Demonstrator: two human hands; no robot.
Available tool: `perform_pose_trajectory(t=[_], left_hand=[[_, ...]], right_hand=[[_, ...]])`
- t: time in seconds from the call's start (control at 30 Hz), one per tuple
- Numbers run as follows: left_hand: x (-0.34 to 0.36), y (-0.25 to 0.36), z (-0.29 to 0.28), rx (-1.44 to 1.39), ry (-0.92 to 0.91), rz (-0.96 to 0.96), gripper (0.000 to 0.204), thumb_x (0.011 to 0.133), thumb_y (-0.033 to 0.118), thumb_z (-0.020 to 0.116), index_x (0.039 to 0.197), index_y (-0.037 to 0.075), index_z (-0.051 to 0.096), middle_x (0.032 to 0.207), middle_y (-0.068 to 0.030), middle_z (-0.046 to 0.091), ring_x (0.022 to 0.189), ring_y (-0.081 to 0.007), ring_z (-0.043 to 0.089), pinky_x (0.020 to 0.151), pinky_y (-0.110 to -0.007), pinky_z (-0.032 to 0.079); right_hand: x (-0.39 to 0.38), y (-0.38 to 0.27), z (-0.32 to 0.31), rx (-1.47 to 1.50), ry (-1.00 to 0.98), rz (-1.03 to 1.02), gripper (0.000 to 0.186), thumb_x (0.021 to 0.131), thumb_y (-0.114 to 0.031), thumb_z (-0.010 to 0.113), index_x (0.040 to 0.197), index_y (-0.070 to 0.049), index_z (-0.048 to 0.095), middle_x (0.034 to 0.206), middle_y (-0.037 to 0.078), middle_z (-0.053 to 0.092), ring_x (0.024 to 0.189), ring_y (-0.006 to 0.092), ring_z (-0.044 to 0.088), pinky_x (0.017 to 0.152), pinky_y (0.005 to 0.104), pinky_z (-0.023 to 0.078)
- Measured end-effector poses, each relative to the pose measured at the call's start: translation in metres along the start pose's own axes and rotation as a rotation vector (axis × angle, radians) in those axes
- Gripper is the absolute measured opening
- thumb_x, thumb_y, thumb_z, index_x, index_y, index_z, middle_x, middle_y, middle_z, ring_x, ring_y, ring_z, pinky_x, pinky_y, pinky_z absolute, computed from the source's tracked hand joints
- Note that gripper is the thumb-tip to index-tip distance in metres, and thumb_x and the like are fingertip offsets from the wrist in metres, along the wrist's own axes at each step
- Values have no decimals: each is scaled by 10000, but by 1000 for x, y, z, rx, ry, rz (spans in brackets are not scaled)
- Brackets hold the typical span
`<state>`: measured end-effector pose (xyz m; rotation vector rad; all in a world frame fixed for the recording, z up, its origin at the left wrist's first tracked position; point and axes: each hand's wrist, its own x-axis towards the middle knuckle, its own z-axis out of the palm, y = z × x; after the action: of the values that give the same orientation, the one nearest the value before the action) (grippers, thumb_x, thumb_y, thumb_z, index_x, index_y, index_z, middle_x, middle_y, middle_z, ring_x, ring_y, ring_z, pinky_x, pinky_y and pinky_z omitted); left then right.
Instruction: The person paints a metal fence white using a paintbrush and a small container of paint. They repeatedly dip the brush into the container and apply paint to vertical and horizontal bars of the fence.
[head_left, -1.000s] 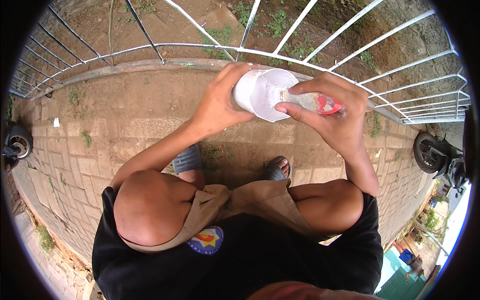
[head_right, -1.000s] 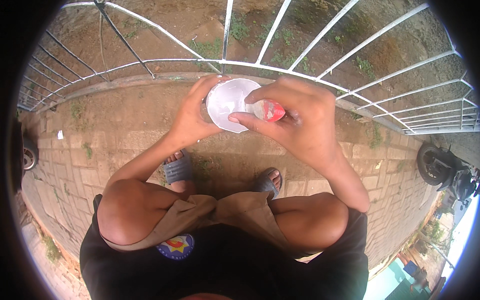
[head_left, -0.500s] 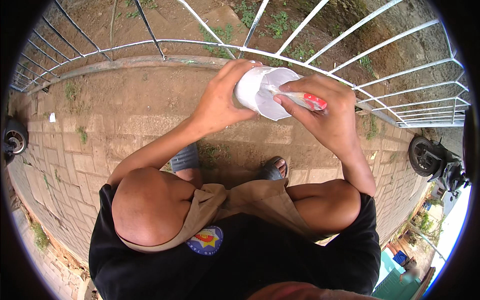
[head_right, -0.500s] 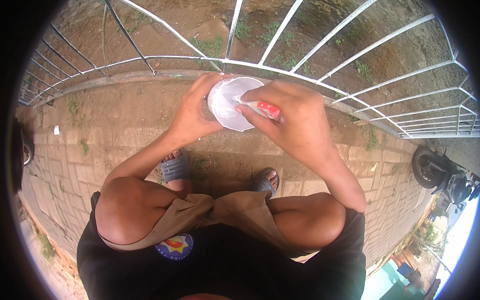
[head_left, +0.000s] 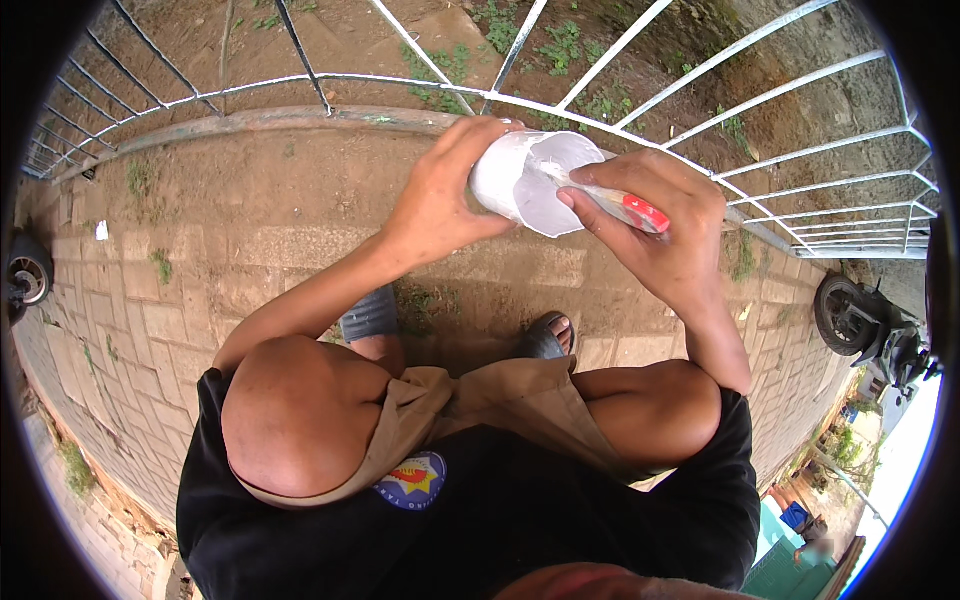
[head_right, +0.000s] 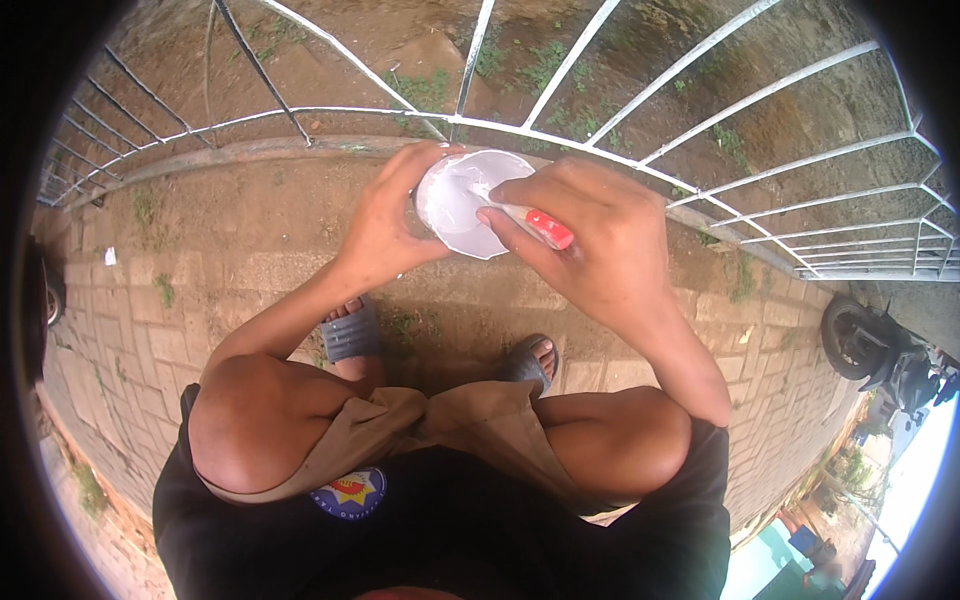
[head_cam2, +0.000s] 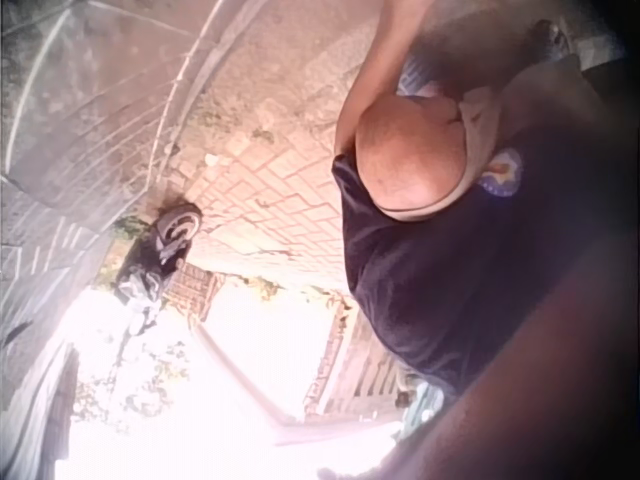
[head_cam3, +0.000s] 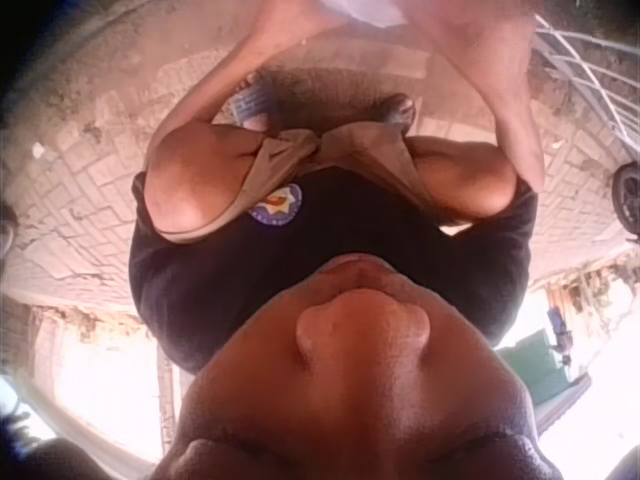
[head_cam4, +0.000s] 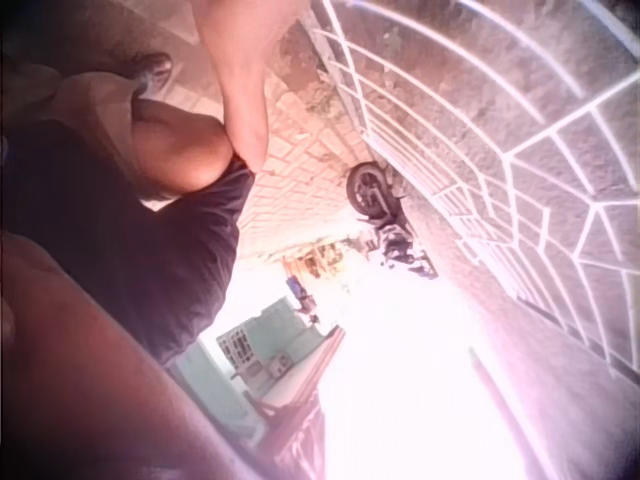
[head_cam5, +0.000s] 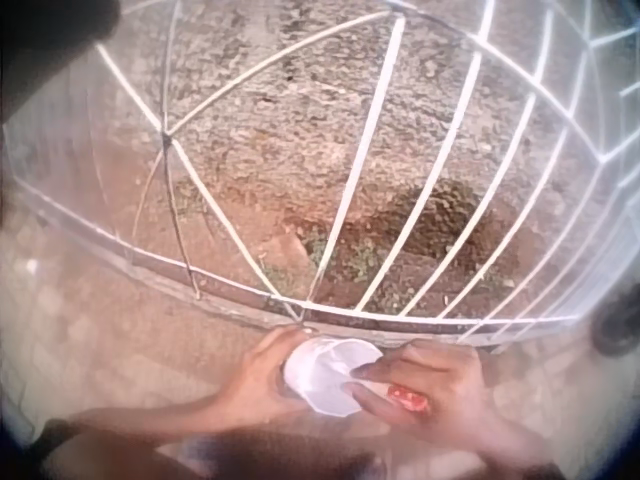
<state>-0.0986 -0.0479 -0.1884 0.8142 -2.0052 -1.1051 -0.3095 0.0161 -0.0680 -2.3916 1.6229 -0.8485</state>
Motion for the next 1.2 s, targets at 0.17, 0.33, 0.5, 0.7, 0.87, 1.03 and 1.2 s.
perform_pose_trajectory(t=[0.17,0.33,0.5,0.7,0.87,1.03,1.2], left_hand=[[-5,-5,-4,-1,51,-60,841,636,173,903,1388,45,548,1339,-188,573,1241,-374,601,1055,-439,508],[-2,-3,-5,15,90,-78,847,639,200,910,1387,38,548,1333,-186,577,1245,-370,593,1057,-449,498],[-2,-8,-5,-37,124,-144,866,635,236,926,1379,14,543,1329,-188,580,1242,-369,594,1055,-458,494],[-2,-13,-6,-25,145,-150,893,637,283,942,1371,-15,531,1316,-205,585,1237,-369,600,1048,-456,498],[-4,-13,-5,-72,143,-154,884,643,273,934,1372,-17,527,1308,-202,587,1231,-365,603,1045,-454,495],[-7,-20,-7,-52,144,-163,887,642,265,928,1382,-16,527,1303,-203,587,1234,-362,604,1039,-433,495],[-5,-17,-8,-67,111,-188,939,660,235,943,1439,-16,483,1331,-153,575,1225,-276,590,984,-383,512]], right_hand=[[2,-6,-22,145,81,121,163,785,-111,885,895,-47,783,843,75,758,706,162,698,612,279,518],[-7,-3,-19,368,200,428,144,859,-96,844,942,-7,766,875,72,756,751,112,671,670,251,515],[-19,7,-11,578,299,510,164,907,-90,807,1010,14,732,912,67,743,804,104,661,721,262,530],[-15,7,-13,259,239,132,163,836,-84,854,933,4,756,868,125,765,784,197,731,710,296,561],[-16,18,-11,233,339,-3,181,810,-84,868,934,-5,761,862,124,767,782,214,738,707,317,573],[-24,24,-10,237,353,71,176,833,-103,852,932,2,750,907,132,761,817,221,727,738,313,562],[-25,26,-3,316,358,208,170,871,-106,828,973,10,756,922,126,759,810,165,686,737,283,525]])
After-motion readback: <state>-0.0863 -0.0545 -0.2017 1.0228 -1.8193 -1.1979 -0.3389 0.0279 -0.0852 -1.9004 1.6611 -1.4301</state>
